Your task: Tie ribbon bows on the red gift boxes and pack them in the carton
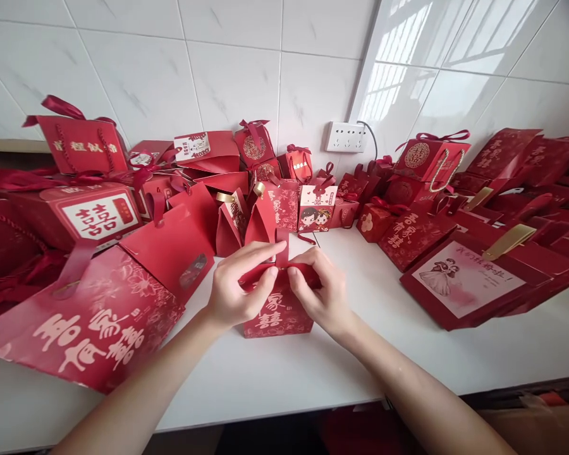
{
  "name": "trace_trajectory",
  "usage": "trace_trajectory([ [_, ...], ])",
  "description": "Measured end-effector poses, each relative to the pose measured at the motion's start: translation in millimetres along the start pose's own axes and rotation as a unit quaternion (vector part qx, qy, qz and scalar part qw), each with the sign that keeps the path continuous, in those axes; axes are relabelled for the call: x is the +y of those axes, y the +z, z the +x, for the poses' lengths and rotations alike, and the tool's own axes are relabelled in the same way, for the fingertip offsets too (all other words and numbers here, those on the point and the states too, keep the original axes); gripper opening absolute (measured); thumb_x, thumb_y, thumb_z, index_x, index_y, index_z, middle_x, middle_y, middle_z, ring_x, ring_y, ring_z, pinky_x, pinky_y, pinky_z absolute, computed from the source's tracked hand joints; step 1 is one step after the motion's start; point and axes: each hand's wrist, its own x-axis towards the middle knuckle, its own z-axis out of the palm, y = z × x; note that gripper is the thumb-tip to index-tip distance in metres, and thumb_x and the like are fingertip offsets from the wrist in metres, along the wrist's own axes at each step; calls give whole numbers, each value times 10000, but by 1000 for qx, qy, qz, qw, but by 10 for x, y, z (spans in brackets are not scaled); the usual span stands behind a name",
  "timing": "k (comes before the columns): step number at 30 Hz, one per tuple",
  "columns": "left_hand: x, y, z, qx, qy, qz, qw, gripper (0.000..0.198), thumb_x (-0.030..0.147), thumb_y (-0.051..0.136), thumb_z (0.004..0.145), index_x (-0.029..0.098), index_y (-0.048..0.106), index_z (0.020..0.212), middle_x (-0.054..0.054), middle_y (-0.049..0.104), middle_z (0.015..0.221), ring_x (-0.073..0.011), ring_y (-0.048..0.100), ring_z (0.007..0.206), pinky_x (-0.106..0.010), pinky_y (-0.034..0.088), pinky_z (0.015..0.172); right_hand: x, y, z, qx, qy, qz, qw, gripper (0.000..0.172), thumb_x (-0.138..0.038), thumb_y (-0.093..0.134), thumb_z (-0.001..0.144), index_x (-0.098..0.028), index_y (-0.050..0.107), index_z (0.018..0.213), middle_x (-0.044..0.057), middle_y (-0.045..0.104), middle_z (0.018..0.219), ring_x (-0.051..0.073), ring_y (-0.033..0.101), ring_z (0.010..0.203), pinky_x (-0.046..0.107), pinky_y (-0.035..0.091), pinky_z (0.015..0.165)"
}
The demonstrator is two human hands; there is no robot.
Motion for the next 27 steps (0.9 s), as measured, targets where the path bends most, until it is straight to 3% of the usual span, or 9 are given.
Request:
trace_trajectory([
  [8, 18, 13, 5, 2, -24, 45, 999, 278, 134, 541, 809, 181, 667, 1053, -22, 717, 926, -136, 662, 786, -216, 558, 674, -29, 14, 32, -15, 89, 6, 996, 135, -178, 499, 842, -212, 452, 720, -28, 507, 664, 109, 480, 595, 240, 409, 563],
  [11, 21, 6, 5, -15, -51, 28, 998, 272, 158, 534, 819, 185, 662, 1057, -29, 713, 926, -144, 658, 774, -236, 559, 690, -24, -10, 26, -31, 79, 18, 996, 75, -204, 484, 863, -212, 495, 789, -7, 544, 727, 123, 503, 634, 258, 425, 589],
  [13, -18, -4, -14, -31, -84, -17, 996, 345, 191, 533, 830, 186, 603, 1167, -46, 706, 951, -154, 657, 779, -261, 558, 711, 0, -45, 23, -58, 65, 31, 996, 35, -210, 490, 862, -212, 524, 853, 7, 569, 782, 134, 520, 665, 272, 434, 610],
  [15, -101, -12, -51, -55, -125, -99, 986, 521, 250, 522, 850, 202, 414, 1358, -82, 687, 1032, -173, 658, 814, -300, 555, 745, 55, -102, 35, -64, 89, 50, 993, 47, -221, 508, 854, -212, 545, 881, 13, 585, 811, 144, 535, 693, 278, 437, 629],
  [18, -257, 1, -118, -86, -155, -182, 967, 759, 381, 544, 837, 229, 143, 1463, -148, 586, 1234, -235, 621, 998, -394, 516, 869, 203, -228, 88, 55, 185, 109, 975, 56, -271, 546, 836, -221, 551, 860, -8, 571, 781, 145, 531, 697, 262, 425, 630],
  [21, -320, 60, -164, -108, -190, -157, 963, 887, 438, 637, 760, 230, 133, 1460, -167, 461, 1370, -297, 506, 1198, -479, 428, 993, 382, -359, 159, 191, 231, 223, 928, 103, -302, 575, 795, -244, 503, 840, -38, 525, 754, 129, 503, 660, 242, 410, 613],
  [25, -228, 147, -180, -152, -265, -139, 942, 788, 374, 669, 756, 211, 256, 1407, -143, 513, 1332, -284, 491, 1233, -443, 438, 1005, 532, -427, 218, 221, 239, 332, 885, 183, -294, 620, 734, -253, 456, 805, -51, 519, 763, 120, 511, 664, 243, 428, 650],
  [27, -194, 152, -177, -125, -229, -108, 959, 709, 316, 679, 749, 213, 326, 1355, -122, 540, 1301, -264, 524, 1200, -411, 465, 987, 549, -406, 228, 205, 238, 359, 879, 223, -308, 645, 701, -254, 454, 804, -36, 550, 813, 139, 551, 743, 272, 452, 706],
])
